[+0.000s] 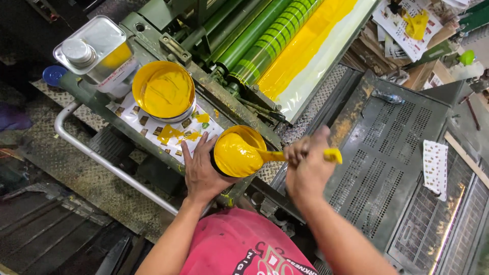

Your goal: Preparing and refilling yellow ink in an offset printing press.

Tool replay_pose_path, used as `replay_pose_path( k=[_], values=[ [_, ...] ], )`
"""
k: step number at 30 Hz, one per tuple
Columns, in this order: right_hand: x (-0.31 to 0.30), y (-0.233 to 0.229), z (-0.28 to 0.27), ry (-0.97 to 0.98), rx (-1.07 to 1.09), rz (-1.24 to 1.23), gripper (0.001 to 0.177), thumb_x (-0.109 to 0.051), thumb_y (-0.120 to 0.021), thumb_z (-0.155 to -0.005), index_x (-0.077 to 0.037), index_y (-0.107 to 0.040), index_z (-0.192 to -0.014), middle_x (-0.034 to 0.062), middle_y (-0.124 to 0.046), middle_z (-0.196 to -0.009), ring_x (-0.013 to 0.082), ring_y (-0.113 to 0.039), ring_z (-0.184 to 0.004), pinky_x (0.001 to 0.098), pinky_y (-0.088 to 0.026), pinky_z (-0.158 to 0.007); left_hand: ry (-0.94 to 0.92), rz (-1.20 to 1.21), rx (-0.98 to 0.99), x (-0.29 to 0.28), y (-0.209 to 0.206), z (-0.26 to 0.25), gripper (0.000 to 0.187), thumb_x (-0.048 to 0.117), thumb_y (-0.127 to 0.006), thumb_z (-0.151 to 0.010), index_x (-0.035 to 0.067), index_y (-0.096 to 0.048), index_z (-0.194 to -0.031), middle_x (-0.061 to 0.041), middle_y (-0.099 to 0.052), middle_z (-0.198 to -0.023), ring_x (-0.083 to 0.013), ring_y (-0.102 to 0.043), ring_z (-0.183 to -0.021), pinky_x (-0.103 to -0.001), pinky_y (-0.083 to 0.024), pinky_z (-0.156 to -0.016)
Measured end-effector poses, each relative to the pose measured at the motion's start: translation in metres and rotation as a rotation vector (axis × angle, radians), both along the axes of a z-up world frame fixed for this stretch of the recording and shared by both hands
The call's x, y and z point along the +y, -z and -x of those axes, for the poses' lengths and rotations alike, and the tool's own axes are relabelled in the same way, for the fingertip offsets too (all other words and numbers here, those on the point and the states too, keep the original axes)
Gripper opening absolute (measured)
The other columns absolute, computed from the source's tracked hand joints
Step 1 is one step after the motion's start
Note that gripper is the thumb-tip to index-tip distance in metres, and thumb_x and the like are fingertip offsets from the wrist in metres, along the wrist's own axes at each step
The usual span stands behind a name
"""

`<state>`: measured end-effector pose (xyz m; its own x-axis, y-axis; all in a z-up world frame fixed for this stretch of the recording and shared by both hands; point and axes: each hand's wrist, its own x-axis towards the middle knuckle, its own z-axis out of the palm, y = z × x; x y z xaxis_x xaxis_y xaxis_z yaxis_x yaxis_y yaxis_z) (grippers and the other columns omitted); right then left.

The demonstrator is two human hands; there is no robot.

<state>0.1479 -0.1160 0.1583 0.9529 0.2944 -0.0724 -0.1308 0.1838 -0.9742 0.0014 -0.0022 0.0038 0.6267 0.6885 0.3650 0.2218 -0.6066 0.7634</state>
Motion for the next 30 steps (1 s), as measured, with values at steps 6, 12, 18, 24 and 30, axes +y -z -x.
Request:
replay_pose_path(
  k=[6, 12, 18, 24, 30],
  values=[
    [-0.021, -0.013, 0.056, 0.026, 0.144, -0.067, 0.014, -0.018, -0.058, -0.105, -0.005, -0.051, -0.103, 0.0077, -0.054, -0.095, 0.0183, -0.053, -0.086, 0.0346, -0.05, -0.087, 0.077, -0.047, 0.077, 0.005, -0.021, 0.005, 0.114, 0.056, -0.099, -0.056, -0.002, -0.05, -0.141, -0.017, -0.067, -0.138, -0.04, -0.057, -0.143, -0.071, -0.012, -0.128],
    [-0.009, -0.041, -0.026, -1.103, -0.582, 0.12, 0.025, -0.029, -0.08, -0.086, -0.006, -0.074, -0.093, 0.0073, -0.069, -0.083, 0.0247, -0.065, -0.069, 0.0387, -0.053, -0.069, 0.008, 0.014, -0.014, -0.001, 0.001, 0.0, 0.109, 0.063, -0.099, -0.054, 0.006, -0.057, -0.137, -0.013, -0.069, -0.139, -0.0359, -0.058, -0.141, -0.068, -0.012, -0.128],
    [-0.012, 0.017, -0.001, -1.303, -0.413, -0.28, 0.043, -0.03, -0.077, -0.093, -0.017, -0.064, -0.055, -0.0017, -0.056, -0.052, 0.019, -0.045, -0.04, 0.0348, -0.037, -0.046, 0.024, 0.052, -0.01, 0.001, -0.004, 0.002, 0.11, 0.063, -0.098, -0.054, 0.007, -0.056, -0.139, -0.012, -0.067, -0.141, -0.0363, -0.056, -0.143, -0.068, -0.008, -0.129],
    [0.013, 0.044, 0.051, -0.486, -0.414, -0.525, 0.052, -0.028, -0.055, -0.103, -0.014, -0.043, -0.055, -0.0009, -0.035, -0.046, 0.0174, -0.03, -0.036, 0.0323, -0.029, -0.041, -0.016, 0.037, -0.025, 0.002, -0.006, 0.001, 0.111, 0.064, -0.097, -0.054, 0.005, -0.057, -0.139, -0.015, -0.068, -0.139, -0.0379, -0.059, -0.14, -0.068, -0.012, -0.128],
    [-0.001, 0.085, 0.006, -0.163, -0.522, -0.574, 0.039, -0.042, -0.028, -0.115, -0.025, -0.062, -0.112, -0.0067, -0.028, -0.055, 0.0116, -0.03, -0.043, 0.0283, -0.041, -0.047, -0.017, 0.018, -0.028, 0.0, -0.002, -0.001, 0.108, 0.069, -0.094, -0.06, 0.004, -0.058, -0.139, -0.016, -0.068, -0.138, -0.0396, -0.054, -0.144, -0.068, -0.009, -0.128]
  ],
)
